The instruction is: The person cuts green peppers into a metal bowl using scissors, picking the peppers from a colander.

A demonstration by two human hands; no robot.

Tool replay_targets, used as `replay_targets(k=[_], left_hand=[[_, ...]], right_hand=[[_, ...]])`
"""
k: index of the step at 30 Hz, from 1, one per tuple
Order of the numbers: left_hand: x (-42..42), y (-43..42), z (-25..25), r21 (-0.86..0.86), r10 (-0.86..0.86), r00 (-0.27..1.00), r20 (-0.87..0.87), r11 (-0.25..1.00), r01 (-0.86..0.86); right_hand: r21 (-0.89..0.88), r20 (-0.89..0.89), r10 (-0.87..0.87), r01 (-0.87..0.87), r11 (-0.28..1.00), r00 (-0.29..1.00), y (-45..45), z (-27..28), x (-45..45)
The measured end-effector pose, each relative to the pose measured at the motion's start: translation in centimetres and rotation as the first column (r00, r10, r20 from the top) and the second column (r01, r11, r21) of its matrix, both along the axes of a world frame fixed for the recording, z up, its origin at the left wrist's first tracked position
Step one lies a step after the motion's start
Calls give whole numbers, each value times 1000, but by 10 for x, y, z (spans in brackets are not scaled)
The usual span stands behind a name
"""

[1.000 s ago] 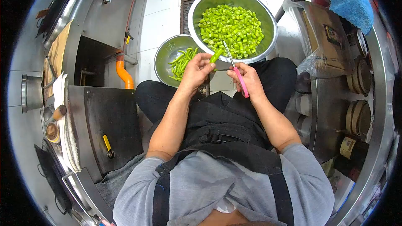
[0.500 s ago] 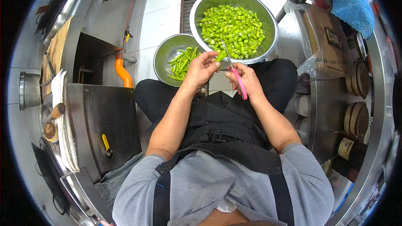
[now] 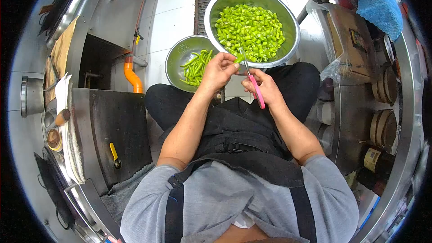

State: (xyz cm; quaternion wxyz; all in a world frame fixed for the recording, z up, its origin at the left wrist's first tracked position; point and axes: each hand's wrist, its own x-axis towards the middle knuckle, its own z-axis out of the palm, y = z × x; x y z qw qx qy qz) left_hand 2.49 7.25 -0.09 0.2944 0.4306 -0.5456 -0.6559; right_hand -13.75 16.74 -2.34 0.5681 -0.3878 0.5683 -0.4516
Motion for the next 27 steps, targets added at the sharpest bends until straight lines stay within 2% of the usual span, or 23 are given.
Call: replay_targets(k=[1, 5, 7, 14, 17, 19, 21, 27], left_hand=[[-1, 2, -1, 6, -47, 999, 1, 999, 47], [-3, 0, -6, -112, 10, 1000, 8, 994, -9], [-3, -1, -7, -95, 24, 1000, -12, 995, -25], [1, -9, -6, -13, 116, 992, -44, 993, -116], [-3, -9, -6, -22, 73, 994, -84, 997, -75], [-7, -5, -2, -9, 32, 996, -80, 999, -33], [-8, -3, -2, 5, -7, 997, -74, 1000, 7], [-9, -7, -3, -14, 65, 997, -39, 998, -66]], right_hand=[[0, 1, -1, 1, 1000, 1000, -3, 4, 0], [-21, -16, -27, 27, 999, 1000, -8, 9, -1], [8, -38, -29, 29, 1000, 999, -5, 20, 1], [39, 27, -92, 91, 995, 995, 3, -5, -6], [46, -11, -1, 1, 999, 1000, 1, -8, -5], [-89, -101, 49, -58, 994, 994, -4, -6, -2], [-67, -51, 14, -17, 998, 999, -7, 2, 1], [20, -3, -33, 33, 999, 999, -7, 11, 3]])
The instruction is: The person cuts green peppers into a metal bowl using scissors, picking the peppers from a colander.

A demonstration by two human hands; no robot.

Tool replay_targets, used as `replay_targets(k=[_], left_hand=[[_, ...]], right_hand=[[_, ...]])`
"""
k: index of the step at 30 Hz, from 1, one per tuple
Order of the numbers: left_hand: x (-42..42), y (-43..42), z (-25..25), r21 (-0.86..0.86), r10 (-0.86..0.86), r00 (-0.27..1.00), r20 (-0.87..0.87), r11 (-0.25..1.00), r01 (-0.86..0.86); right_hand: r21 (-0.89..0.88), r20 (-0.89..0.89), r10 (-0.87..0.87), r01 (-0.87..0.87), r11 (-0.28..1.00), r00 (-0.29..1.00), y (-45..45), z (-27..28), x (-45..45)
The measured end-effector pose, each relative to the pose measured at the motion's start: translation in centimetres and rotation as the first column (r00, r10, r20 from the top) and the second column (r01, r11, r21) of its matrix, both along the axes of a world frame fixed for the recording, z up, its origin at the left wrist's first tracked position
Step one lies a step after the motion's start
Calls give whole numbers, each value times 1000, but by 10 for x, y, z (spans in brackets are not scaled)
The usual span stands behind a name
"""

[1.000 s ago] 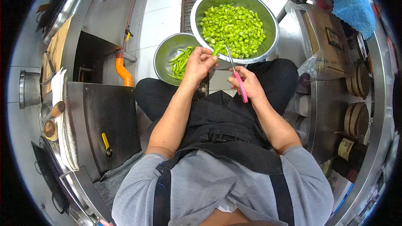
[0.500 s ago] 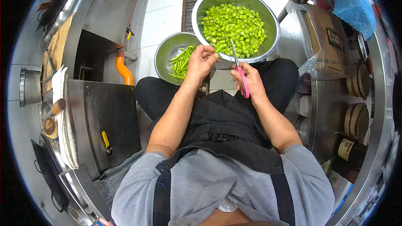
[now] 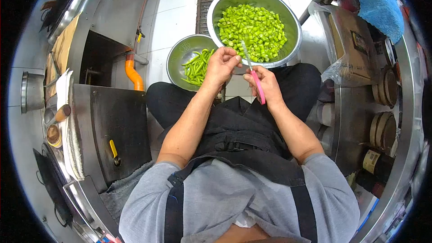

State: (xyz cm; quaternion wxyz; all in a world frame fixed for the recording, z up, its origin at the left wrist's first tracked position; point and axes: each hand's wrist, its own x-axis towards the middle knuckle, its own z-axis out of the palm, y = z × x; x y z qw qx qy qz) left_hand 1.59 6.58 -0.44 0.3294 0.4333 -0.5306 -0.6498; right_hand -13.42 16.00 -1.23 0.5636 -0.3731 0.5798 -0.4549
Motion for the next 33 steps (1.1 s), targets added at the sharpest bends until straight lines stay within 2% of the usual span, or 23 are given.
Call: replay_targets(k=[9, 11, 14, 18, 21, 23, 24, 26, 27, 28, 29, 30, 31, 33], left_hand=[[2, -6, -6, -4, 102, 991, -86, 995, -102], [-1, -3, -2, 26, 41, 994, -99, 999, -39], [-4, -1, -4, 59, -43, 996, -73, 997, 48], [-3, -3, -9, 55, -91, 995, -48, 994, 94], [-3, -5, -5, 57, -86, 996, -33, 994, 88], [-6, -9, -3, 49, -78, 997, -7, 996, 79], [-8, -12, -2, 44, -77, 997, -10, 996, 77], [-12, -22, 1, 15, -52, 998, -43, 999, 52], [-14, -34, -4, -13, -60, 998, 27, 998, 60], [-17, -45, -10, -18, -58, 998, 22, 998, 58], [-19, -57, -16, -309, 34, 986, 165, 951, 19], [-21, -60, -9, -574, 164, 949, 271, 819, 22], [-18, -63, -2, -564, 187, 907, 376, 823, 64], [-9, -70, 6, -579, 200, 910, 364, 814, 52]], right_hand=[[56, -30, -11, 12, 998, 1000, 10, -28, -9], [-46, -106, 52, -57, 997, 993, 8, -30, -8], [-75, -79, 39, -45, 996, 996, 3, -32, -6], [-18, -35, 70, -71, 997, 997, -1, -8, -5], [-27, -58, 36, -38, 999, 998, -3, -14, -6], [-67, -151, -6, -4, 998, 988, -7, -19, -7], [-72, -155, -5, -6, 997, 988, -10, -12, -9], [27, -125, -37, 40, 999, 991, -17, 4, -13], [-64, -68, -91, 87, 994, 993, -22, -3, -15], [-69, -72, -90, 85, 994, 993, -26, 2, -16], [-52, -120, -119, 113, 992, 986, -30, 8, -19], [-35, -169, -147, 143, 989, 975, -33, 12, -21], [-50, -185, -157, 150, 987, 970, -34, 8, -26], [-43, -169, -173, 168, 985, 970, -33, 11, -39]])
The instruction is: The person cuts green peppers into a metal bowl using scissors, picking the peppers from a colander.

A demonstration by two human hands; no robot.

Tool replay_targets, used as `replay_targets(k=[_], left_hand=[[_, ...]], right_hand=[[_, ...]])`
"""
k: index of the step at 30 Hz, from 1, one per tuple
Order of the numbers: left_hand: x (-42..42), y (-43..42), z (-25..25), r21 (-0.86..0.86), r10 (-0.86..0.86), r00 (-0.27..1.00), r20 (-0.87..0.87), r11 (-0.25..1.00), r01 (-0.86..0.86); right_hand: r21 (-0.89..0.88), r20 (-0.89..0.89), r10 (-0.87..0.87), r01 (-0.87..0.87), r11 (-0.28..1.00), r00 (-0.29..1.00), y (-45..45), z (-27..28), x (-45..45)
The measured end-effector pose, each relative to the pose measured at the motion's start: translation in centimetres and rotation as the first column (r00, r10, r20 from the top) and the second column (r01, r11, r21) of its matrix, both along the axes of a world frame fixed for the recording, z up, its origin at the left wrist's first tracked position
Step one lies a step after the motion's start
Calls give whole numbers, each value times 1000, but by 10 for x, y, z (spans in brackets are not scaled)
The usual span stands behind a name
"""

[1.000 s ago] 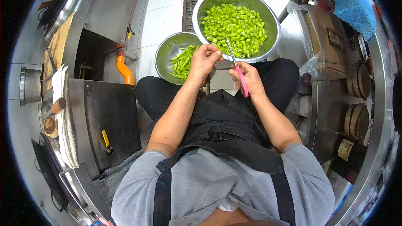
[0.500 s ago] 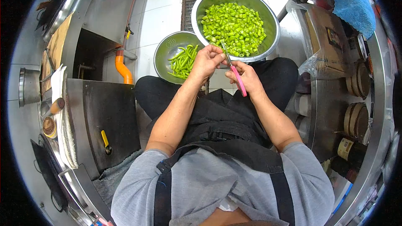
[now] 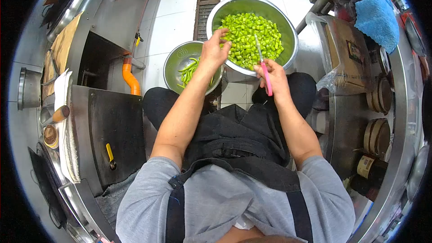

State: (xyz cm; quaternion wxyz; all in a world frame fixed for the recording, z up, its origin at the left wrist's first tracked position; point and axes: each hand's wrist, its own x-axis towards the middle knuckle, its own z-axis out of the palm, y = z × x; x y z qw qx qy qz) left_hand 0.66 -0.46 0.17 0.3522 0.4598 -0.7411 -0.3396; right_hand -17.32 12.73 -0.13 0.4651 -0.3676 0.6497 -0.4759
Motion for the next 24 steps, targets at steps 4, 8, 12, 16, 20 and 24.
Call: replay_targets(k=[4, 8, 12, 16, 20, 24], left_hand=[[41, -29, -22, 46, 48, 995, -85, 998, -44], [106, -74, -47, 100, 250, 966, 59, 962, -255], [157, -95, -97, 327, 342, 921, 187, 862, -387], [209, -95, -213, 528, -8, 737, 676, 703, -476], [195, -85, -291, 723, -148, 788, 597, 524, -449], [173, -95, -328, 582, -337, 511, 791, 674, -456]], right_hand=[[-19, -21, -82, 82, 996, 996, 8, -1, -33], [-79, -131, -130, 120, 990, 983, 4, 3, -67], [-77, -219, -155, 141, 987, 963, -6, -2, -90], [-26, -255, -162, 161, 987, 953, -13, -4, -82], [-99, -190, -245, 230, 968, 951, -16, -6, -76], [-123, -190, -307, 288, 950, 933, -22, -5, -68]])
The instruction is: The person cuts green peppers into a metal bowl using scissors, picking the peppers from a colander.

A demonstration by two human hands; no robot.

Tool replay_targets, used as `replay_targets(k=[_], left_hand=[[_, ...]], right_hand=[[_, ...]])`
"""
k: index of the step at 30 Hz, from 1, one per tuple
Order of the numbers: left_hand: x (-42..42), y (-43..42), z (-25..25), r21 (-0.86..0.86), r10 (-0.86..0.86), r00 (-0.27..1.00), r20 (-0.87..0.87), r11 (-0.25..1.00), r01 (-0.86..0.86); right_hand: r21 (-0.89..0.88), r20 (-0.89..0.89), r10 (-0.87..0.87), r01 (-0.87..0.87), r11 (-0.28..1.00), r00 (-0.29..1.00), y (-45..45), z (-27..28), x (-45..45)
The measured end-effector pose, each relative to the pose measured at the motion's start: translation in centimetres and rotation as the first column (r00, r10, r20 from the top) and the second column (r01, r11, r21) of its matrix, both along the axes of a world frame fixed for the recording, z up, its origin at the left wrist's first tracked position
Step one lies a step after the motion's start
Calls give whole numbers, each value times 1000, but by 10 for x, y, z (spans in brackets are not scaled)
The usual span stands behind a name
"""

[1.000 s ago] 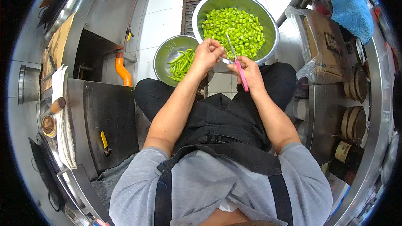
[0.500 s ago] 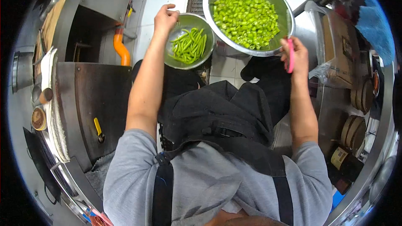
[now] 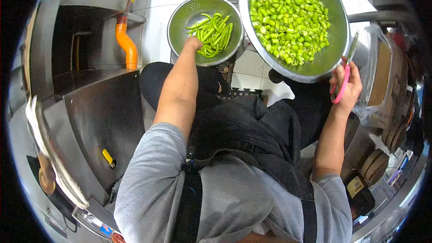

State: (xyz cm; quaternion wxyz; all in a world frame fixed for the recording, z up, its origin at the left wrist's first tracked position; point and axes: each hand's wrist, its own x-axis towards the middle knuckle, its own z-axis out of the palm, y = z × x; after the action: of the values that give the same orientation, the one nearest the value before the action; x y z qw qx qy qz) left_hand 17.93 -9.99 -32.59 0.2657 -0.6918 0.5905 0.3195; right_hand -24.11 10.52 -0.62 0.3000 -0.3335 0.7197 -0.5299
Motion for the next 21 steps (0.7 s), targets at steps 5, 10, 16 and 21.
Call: replay_targets(k=[5, 10, 16, 21], left_hand=[[-10, -3, -51, -58, 127, 992, -19, 990, -128], [-23, -4, -76, -40, 344, 938, -33, 938, -345], [-25, -6, -85, -59, 315, 949, -14, 947, -315], [-31, 3, -72, 98, 107, 993, -49, 990, -102]], right_hand=[[40, -174, -75, 84, 996, 982, -4, -7, -10], [8, -138, -80, 82, 997, 987, -10, -9, -10], [107, -174, -85, 104, 989, 981, -12, -9, -9], [55, -88, -99, 104, 993, 991, -12, -9, -7]])
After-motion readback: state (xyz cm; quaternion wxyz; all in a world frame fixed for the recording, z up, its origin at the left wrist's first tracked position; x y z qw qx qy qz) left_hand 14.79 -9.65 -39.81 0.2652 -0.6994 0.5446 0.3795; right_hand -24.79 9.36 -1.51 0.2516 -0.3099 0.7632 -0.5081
